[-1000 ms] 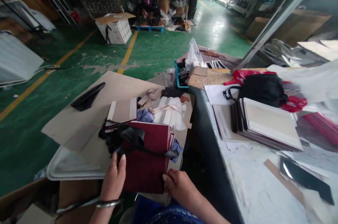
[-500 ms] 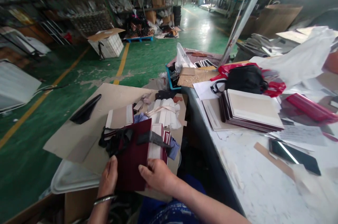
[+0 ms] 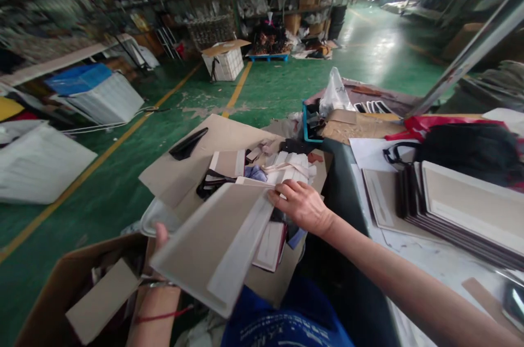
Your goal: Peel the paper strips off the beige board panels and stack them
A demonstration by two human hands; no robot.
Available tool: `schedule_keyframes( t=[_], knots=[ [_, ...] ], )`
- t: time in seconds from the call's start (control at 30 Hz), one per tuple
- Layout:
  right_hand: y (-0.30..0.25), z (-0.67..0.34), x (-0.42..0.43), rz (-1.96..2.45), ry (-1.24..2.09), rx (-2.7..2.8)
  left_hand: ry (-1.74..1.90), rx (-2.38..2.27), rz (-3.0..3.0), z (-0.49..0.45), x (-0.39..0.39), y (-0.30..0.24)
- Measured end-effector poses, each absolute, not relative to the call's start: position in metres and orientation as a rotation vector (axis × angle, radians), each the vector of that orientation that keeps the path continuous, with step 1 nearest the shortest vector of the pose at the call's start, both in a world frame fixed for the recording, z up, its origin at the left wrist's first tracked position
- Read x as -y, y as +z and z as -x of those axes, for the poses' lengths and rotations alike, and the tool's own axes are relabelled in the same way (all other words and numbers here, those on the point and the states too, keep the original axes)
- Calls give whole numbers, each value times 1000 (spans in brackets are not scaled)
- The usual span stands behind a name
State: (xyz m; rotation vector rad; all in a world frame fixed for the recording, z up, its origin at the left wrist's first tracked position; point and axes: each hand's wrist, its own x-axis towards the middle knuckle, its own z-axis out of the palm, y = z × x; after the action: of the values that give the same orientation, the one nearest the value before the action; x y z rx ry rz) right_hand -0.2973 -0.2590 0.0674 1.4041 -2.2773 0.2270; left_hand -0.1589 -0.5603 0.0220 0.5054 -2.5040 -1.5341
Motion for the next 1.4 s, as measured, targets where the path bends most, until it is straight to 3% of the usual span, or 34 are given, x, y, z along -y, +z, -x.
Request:
schedule_keyframes(
  t=[0.13,0.2,0.37,0.5,0.67,0.77,0.97,1.4],
  knots=[
    [21,303,253,-1510,228,2299,-2569,2061,-825,152,545,14],
    [5,301,250,-1391,274,2459,-2775,1798,-972,152,536,7],
    [-15,296,248,-809,706,2754,-2635,1672,-1217,156,527,-7],
    [-24,295,248,-595,1038,2810,-2571,1714,-1292,166,531,-8],
    [-31,277,251,-306,1414,2915,-2504,1937,-1211,184,537,-8],
    [-35,262,255,-197,1695,2950,-2282,2248,-1084,195,540,-7],
    [-39,251,249,-96,1672,3096,-1595,2752,-921,210,543,-6],
    [-23,235,220,189,2208,2608,-1276,2937,-814,211,539,-23]
  ],
)
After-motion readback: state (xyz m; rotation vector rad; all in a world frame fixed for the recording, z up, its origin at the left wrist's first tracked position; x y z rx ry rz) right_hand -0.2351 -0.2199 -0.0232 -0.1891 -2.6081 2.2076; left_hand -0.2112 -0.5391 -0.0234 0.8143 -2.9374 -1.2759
